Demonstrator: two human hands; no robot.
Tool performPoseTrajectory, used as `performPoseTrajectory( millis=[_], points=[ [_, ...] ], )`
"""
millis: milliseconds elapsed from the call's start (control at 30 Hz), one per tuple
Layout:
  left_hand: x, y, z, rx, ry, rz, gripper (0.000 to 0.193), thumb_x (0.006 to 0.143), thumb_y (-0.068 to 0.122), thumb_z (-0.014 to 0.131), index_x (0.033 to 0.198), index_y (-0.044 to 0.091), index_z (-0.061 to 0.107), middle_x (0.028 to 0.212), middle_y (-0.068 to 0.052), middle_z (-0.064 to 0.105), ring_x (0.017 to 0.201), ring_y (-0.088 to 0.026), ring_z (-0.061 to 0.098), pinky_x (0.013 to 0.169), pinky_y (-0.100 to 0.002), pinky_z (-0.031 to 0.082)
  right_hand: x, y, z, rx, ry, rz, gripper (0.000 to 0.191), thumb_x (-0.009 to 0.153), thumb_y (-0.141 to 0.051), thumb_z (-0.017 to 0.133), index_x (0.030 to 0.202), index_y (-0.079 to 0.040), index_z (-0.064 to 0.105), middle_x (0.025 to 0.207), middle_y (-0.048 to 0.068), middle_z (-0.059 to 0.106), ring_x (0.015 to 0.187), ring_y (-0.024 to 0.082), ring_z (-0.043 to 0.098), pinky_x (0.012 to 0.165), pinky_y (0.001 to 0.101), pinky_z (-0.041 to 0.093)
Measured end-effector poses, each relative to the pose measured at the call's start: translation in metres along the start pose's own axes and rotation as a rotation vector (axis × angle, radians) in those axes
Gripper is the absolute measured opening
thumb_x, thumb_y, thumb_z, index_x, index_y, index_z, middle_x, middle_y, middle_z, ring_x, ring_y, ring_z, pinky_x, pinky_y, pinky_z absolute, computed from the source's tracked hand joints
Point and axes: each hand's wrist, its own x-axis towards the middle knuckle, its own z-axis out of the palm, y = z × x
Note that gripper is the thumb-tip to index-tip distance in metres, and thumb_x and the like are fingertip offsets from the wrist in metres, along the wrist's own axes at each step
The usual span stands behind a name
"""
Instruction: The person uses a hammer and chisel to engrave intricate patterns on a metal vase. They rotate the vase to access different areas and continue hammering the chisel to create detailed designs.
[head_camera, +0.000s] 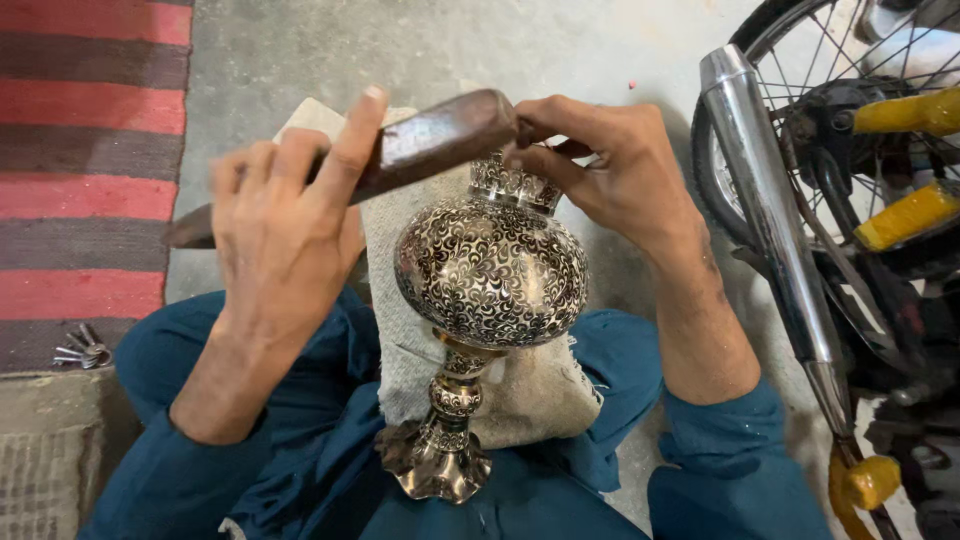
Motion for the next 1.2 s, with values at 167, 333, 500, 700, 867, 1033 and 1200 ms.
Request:
performPoseTrajectory(
  millis=[167,333,500,700,867,1033,1200],
  points=[
    [0.001,0.003,-0.003,-0.151,0.019,-0.029,0.081,0.089,0.004,0.074,0.160,0.014,0.036,0.113,-0.010,0.055,0.107,-0.031,0.059,0.097,-0.044,0.044,-0.003,-0.002,-0.003,0.021,0.008,-0.003,0.029,0.102,-0.003,0.075,0.130,-0.006,0.068,0.108,0.008,0.078,0.101,0.018,0.079,0.086,0.0289,0.067],
    [0.003,0.005,-0.005,-0.078,0.038,0.036,0.081,0.095,0.001,0.073,0.163,0.021,0.035,0.115,-0.008,0.056,0.103,-0.027,0.058,0.092,-0.041,0.045,-0.002,-0.001,-0.001,0.052,0.028,-0.007,0.030,0.101,-0.004,0.077,0.129,-0.006,0.067,0.107,0.008,0.078,0.099,0.017,0.079,0.085,0.0281,0.067],
    [0.003,0.012,-0.009,0.201,-0.007,0.059,0.075,0.096,0.002,0.074,0.162,0.021,0.043,0.106,-0.008,0.057,0.098,-0.029,0.059,0.089,-0.045,0.045,-0.004,0.003,-0.001,0.070,0.037,-0.013,0.032,0.100,-0.005,0.076,0.131,-0.005,0.067,0.108,0.008,0.078,0.098,0.018,0.079,0.085,0.0292,0.067],
    [0.004,0.013,-0.008,0.193,-0.004,0.090,0.077,0.100,0.004,0.074,0.165,0.024,0.040,0.111,-0.005,0.058,0.102,-0.026,0.058,0.093,-0.043,0.045,-0.007,0.010,0.001,0.013,0.044,-0.041,0.032,0.100,-0.005,0.078,0.130,-0.004,0.068,0.106,0.009,0.078,0.095,0.018,0.078,0.084,0.0303,0.066],
    [0.002,0.011,-0.008,0.327,-0.059,0.097,0.078,0.103,0.006,0.081,0.165,0.026,0.039,0.106,-0.004,0.058,0.095,-0.024,0.058,0.088,-0.042,0.044,-0.008,0.014,0.002,0.068,0.067,-0.066,0.034,0.099,-0.005,0.077,0.132,-0.003,0.066,0.109,0.010,0.077,0.098,0.020,0.078,0.086,0.0310,0.067],
    [0.006,0.009,-0.008,0.229,-0.033,0.103,0.082,0.092,0.005,0.078,0.162,0.024,0.040,0.116,-0.008,0.058,0.105,-0.027,0.059,0.092,-0.043,0.044,-0.011,0.014,0.001,0.163,0.037,-0.058,0.032,0.104,-0.002,0.073,0.134,-0.004,0.066,0.111,0.008,0.077,0.103,0.019,0.079,0.088,0.0300,0.068],
    [0.012,0.015,-0.016,0.200,-0.028,0.104,0.078,0.096,0.003,0.079,0.162,0.022,0.041,0.116,-0.008,0.058,0.107,-0.027,0.060,0.091,-0.043,0.044,-0.010,0.017,0.004,0.097,0.087,-0.104,0.027,0.100,-0.004,0.076,0.126,-0.004,0.068,0.108,0.010,0.077,0.100,0.019,0.078,0.086,0.0303,0.068]
  ],
)
